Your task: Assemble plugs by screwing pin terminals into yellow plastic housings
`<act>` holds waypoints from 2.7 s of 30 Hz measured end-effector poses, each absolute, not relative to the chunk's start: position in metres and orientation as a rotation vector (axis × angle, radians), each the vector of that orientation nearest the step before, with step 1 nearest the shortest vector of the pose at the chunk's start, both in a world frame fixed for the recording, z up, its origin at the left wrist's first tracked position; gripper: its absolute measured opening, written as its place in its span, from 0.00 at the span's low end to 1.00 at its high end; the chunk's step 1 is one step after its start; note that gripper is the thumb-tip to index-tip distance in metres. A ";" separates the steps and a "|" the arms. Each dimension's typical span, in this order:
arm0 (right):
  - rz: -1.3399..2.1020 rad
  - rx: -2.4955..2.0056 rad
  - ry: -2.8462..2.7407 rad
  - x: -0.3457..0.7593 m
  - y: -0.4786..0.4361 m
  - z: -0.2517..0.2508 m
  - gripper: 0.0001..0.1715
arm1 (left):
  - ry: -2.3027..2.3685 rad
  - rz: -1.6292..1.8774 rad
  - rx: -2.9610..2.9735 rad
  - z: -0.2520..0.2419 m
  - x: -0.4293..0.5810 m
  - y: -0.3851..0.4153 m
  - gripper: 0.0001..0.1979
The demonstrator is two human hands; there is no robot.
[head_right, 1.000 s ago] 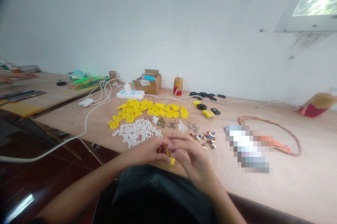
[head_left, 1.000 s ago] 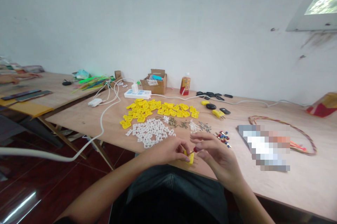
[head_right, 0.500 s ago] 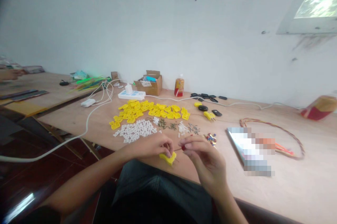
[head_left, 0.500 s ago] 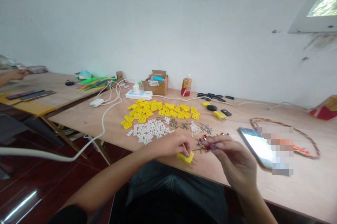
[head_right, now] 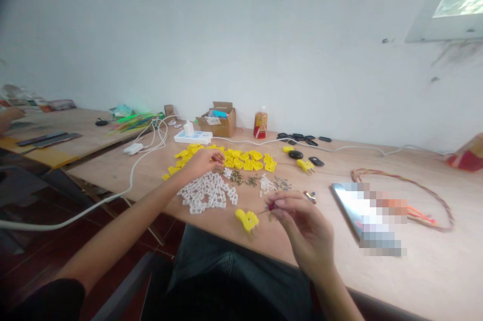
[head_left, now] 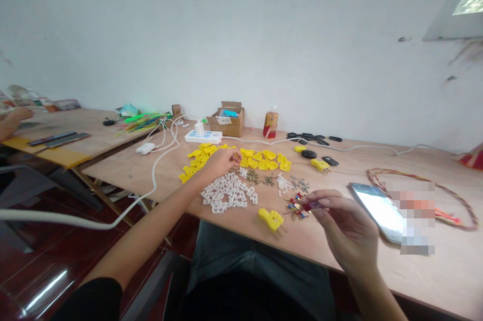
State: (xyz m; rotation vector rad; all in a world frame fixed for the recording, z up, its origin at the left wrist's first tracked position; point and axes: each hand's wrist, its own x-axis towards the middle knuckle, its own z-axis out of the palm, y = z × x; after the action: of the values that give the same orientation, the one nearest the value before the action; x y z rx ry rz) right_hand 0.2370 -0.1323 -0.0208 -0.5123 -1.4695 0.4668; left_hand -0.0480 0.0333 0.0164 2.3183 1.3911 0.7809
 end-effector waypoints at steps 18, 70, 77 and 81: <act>0.173 -1.251 -2.231 0.228 -0.135 -0.026 0.15 | 0.915 0.646 2.306 -0.035 -0.003 -0.092 0.30; 1.140 -0.561 -1.367 0.205 -0.123 0.004 0.25 | 0.868 0.830 2.352 -0.060 0.017 -0.095 0.16; 1.058 -0.686 -1.365 0.203 -0.119 -0.015 0.27 | 0.921 0.815 2.232 -0.059 0.015 -0.098 0.11; 0.978 -0.635 -1.405 0.210 -0.124 -0.010 0.27 | 0.951 0.783 2.222 -0.055 0.013 -0.098 0.06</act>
State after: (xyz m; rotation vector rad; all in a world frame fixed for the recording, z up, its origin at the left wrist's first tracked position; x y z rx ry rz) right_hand 0.2103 -0.1238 -0.0098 -0.6351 -1.4049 0.9782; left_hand 0.0132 -0.0980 -0.0547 2.2224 0.9510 0.7828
